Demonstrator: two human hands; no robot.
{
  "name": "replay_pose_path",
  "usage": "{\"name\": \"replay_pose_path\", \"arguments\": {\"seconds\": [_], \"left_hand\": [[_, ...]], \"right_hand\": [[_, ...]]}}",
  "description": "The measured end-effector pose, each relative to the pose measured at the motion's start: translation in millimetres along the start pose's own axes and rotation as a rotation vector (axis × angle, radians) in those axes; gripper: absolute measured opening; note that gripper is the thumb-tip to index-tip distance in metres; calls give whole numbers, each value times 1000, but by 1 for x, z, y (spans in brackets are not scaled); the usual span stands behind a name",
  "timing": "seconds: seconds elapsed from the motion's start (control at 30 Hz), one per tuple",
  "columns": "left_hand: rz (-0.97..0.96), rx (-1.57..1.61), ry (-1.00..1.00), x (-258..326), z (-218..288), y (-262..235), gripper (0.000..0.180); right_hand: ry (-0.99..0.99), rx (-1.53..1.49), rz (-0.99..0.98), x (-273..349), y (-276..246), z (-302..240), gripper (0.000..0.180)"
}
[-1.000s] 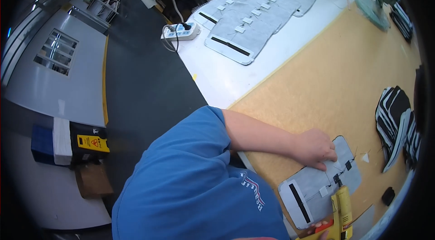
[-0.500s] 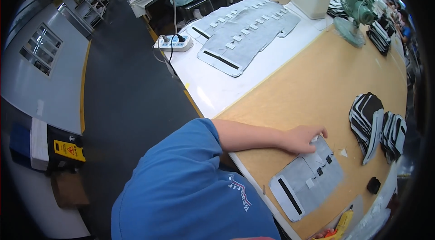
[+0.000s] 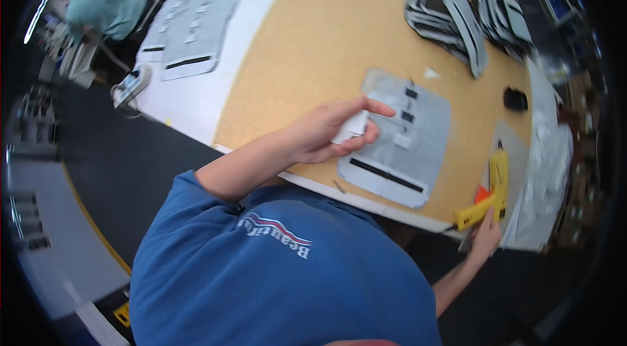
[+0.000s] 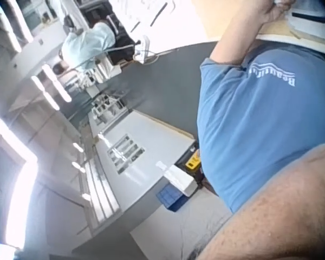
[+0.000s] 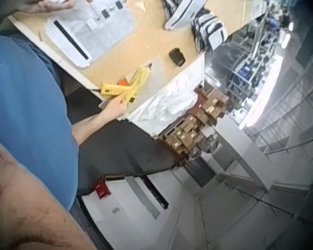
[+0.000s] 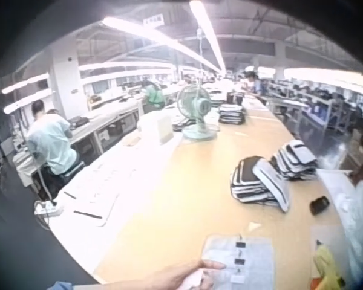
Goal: Gluing small white material components onto larger grey panels using a hot glue gun in an assembly workshop.
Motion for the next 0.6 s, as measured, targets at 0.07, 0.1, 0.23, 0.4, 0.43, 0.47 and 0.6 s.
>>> {"name": "replay_pose_path", "arguments": {"seconds": [0.07, 0.1, 0.23, 0.4, 0.43, 0.47, 0.6], "left_hand": [[-53, 40, -35, 2, -13, 3, 57], [-77, 63, -29, 2, -18, 6, 62], [-144, -27, -145, 2, -44, 20, 75], [-134, -189, -198, 8, -65, 39, 73], [-129, -233, -186, 9, -67, 41, 70], [-130, -230, -190, 9, -67, 43, 70], [-54, -310, -275, 9, -70, 46, 63]], "right_hand": [[-309, -123, 257, 30, -7, -42, 41], [-349, -204, 215, 39, -4, -53, 32], [-575, -611, -70, 94, 30, -127, 6], [-1132, -420, -275, 156, 54, -219, 31], [-1127, -418, -275, 157, 60, -224, 31], [-1198, -379, -232, 161, 64, -228, 31], [-1270, -332, -171, 167, 76, -224, 26]]}}
Point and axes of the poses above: each hand's wrist, its own x-axis away from the middle knuckle, its own y-axis out of the palm, z = x × y, the point moved 5 cm from there along -x, towards the middle knuckle, and after that the axes turned 5 degrees about -z, right-handed, at the moved point
